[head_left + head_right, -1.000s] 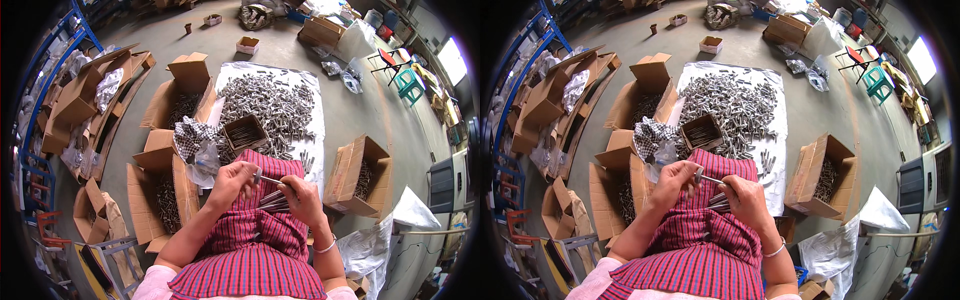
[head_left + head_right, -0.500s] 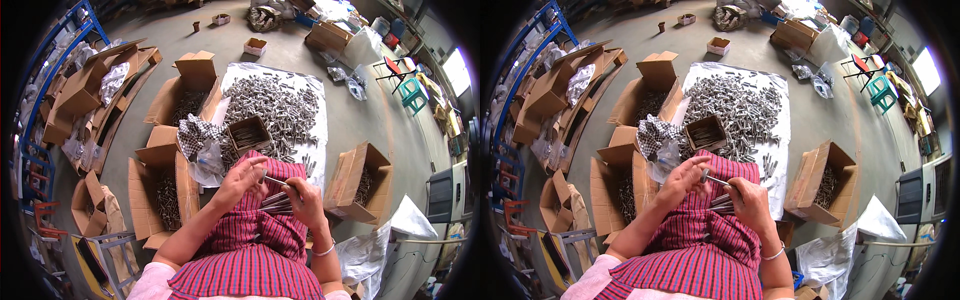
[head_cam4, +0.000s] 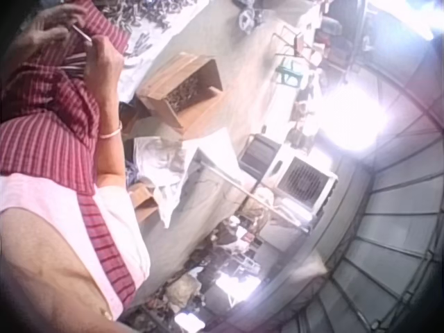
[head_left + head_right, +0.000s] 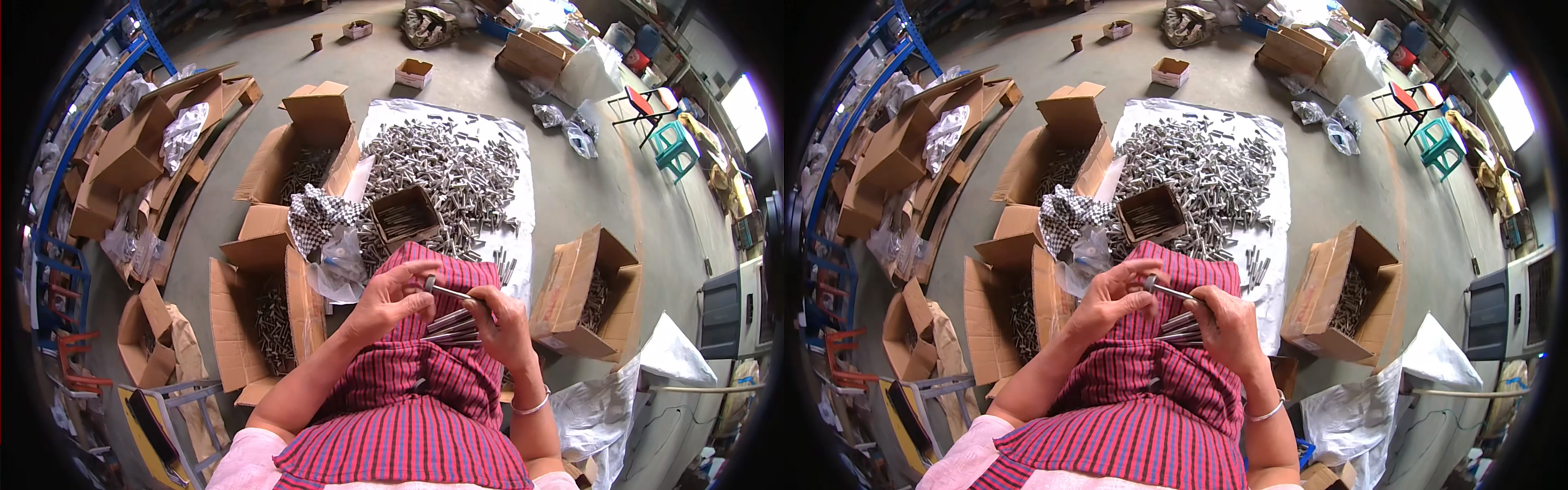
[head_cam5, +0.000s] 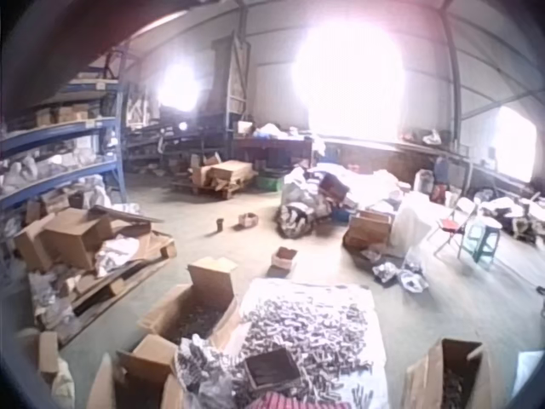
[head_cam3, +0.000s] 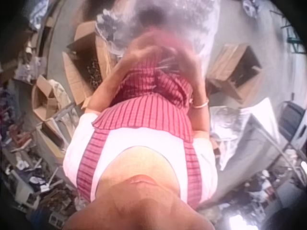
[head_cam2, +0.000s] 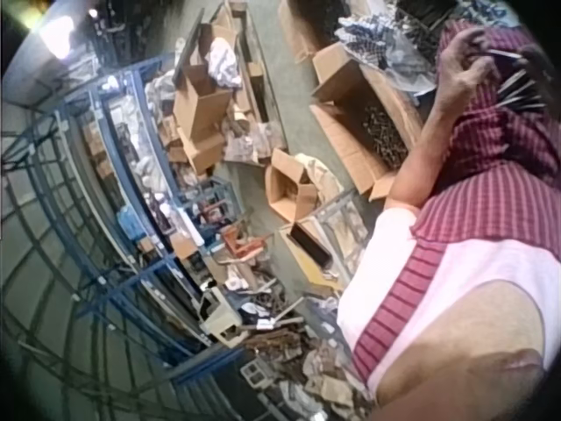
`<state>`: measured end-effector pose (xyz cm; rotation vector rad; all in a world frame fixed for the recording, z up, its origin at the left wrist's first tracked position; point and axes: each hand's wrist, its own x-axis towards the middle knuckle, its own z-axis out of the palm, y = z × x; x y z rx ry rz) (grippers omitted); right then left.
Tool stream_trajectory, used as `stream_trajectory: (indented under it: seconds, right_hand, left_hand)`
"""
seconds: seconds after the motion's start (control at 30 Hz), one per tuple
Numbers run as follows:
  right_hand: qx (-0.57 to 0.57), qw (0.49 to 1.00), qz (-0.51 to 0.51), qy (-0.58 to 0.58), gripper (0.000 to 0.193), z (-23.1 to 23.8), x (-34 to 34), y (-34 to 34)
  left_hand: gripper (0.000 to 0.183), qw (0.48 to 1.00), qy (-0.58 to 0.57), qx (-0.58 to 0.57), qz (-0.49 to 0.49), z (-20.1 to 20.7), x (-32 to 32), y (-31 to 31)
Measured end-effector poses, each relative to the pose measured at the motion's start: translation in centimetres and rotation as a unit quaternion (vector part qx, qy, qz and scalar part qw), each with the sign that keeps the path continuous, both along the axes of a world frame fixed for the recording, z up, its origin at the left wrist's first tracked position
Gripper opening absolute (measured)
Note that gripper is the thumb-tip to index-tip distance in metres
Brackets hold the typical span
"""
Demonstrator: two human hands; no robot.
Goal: The person assembles small metal rods and metal plates by hand.
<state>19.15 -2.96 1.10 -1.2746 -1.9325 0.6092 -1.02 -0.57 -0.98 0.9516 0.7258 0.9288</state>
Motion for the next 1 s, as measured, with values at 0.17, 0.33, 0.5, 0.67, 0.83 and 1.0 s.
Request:
stream_trajectory:
  seconds: [0.17,0.33,0.5,0.67,0.83,1.0]
  right_hand:
    - [-0.017,1.0,0.006,0.005,0.006,0.0,-0.1,-0.2]
    - [-0.012,1.0,0.012,0.008,0.007,0.0,-0.1,-0.2]
    - [0.004,1.0,0.007,0.026,0.008,0.0,0.0,0.0]
    - [-0.307,0.912,-0.035,0.271,0.015,-0.2,-0.4,0.1]
    - [-0.323,0.838,-0.065,0.436,0.015,0.9,-1.6,0.2]
    - [-0.352,0.795,-0.081,0.487,0.017,-0.6,-0.8,0.9]
  left_hand:
    - [0.036,0.996,-0.045,-0.032,0.077,0.7,0.8,-0.4]
    - [0.037,0.992,-0.038,-0.094,-0.081,-1.0,-1.3,0.7]
    - [0.036,1.0,-0.013,-0.009,-0.011,0.6,0.0,-0.3]
    - [0.033,1.0,-0.016,0.014,0.007,0.6,0.3,-0.1]
    - [0.032,1.0,0.004,0.02,0.012,0.9,0.6,-0.2]
    - [0.032,0.995,0.032,0.096,0.006,1.1,1.2,0.0]
